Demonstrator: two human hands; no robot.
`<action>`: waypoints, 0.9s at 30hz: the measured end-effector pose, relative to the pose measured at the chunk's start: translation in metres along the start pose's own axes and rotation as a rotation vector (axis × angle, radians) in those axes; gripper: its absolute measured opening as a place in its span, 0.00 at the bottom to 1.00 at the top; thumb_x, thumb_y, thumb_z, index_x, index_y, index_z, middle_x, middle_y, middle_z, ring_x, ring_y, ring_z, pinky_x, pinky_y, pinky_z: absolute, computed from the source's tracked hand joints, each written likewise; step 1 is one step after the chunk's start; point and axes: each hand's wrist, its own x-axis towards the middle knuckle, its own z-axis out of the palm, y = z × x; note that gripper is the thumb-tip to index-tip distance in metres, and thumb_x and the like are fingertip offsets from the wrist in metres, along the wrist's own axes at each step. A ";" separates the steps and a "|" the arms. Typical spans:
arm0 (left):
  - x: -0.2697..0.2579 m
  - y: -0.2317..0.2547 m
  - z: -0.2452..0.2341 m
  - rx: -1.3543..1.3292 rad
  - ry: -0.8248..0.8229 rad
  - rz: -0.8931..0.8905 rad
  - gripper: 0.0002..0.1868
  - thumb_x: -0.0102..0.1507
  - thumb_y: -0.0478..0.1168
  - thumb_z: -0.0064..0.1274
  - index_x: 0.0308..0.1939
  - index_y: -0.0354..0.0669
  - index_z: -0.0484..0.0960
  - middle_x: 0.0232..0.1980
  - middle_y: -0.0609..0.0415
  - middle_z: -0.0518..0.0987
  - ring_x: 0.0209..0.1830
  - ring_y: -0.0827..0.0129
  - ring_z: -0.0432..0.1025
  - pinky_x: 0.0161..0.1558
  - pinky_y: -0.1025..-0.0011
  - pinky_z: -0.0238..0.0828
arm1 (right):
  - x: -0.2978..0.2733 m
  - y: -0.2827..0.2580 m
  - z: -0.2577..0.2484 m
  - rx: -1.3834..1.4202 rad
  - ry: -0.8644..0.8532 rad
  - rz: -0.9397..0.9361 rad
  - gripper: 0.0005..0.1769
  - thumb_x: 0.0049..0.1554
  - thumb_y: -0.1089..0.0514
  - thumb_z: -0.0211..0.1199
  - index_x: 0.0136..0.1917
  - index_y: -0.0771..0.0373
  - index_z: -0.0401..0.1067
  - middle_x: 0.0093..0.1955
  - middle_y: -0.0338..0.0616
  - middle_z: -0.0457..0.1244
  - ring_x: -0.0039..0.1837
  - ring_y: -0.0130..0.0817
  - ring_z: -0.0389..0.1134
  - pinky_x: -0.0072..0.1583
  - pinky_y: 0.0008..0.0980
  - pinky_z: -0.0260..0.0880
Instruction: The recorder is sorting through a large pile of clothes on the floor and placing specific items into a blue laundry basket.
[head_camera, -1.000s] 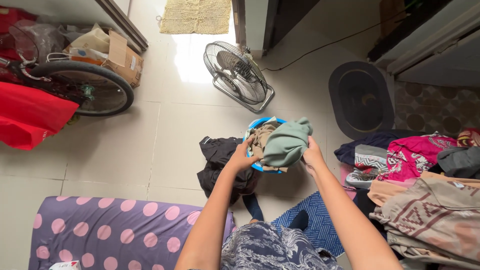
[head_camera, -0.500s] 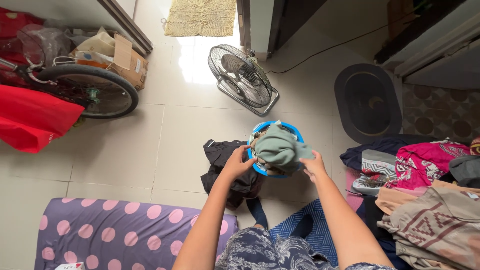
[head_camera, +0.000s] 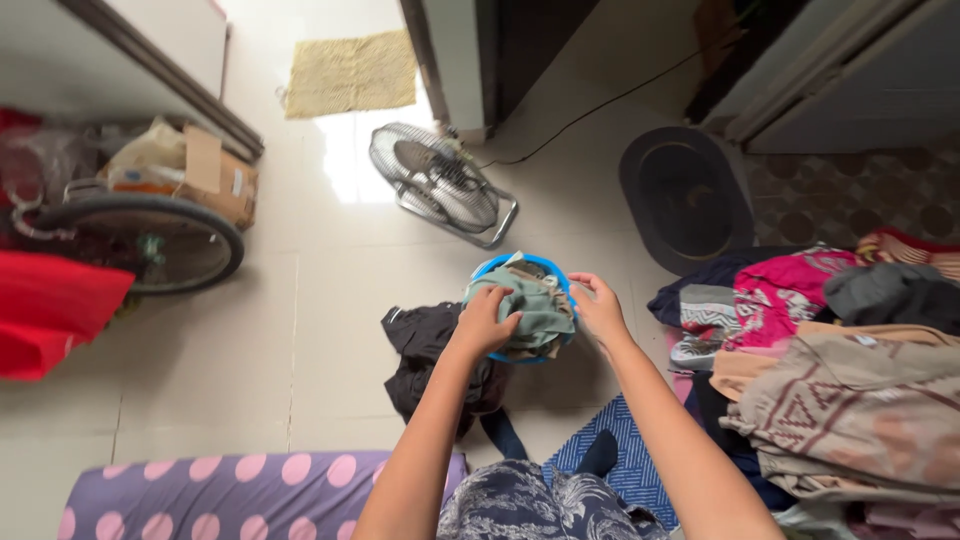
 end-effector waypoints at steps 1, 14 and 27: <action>0.002 0.006 0.002 0.006 -0.006 0.017 0.27 0.59 0.50 0.60 0.61 0.48 0.77 0.64 0.49 0.74 0.64 0.51 0.70 0.60 0.57 0.68 | -0.003 -0.005 -0.007 0.008 0.015 -0.008 0.18 0.61 0.54 0.61 0.64 0.59 0.72 0.66 0.41 0.64 0.58 0.27 0.63 0.56 0.31 0.66; 0.030 0.203 0.085 0.000 -0.056 0.464 0.28 0.58 0.47 0.62 0.61 0.47 0.76 0.71 0.37 0.68 0.67 0.44 0.66 0.64 0.55 0.65 | -0.094 -0.081 -0.158 0.072 0.230 -0.457 0.11 0.62 0.61 0.59 0.58 0.63 0.73 0.56 0.32 0.65 0.44 0.16 0.63 0.46 0.20 0.65; -0.014 0.419 0.243 -0.118 -0.332 1.055 0.27 0.59 0.41 0.61 0.62 0.41 0.75 0.71 0.35 0.69 0.69 0.41 0.66 0.65 0.53 0.65 | -0.272 -0.113 -0.401 -0.264 0.843 -0.596 0.09 0.64 0.60 0.59 0.55 0.65 0.74 0.59 0.44 0.69 0.61 0.32 0.70 0.58 0.30 0.71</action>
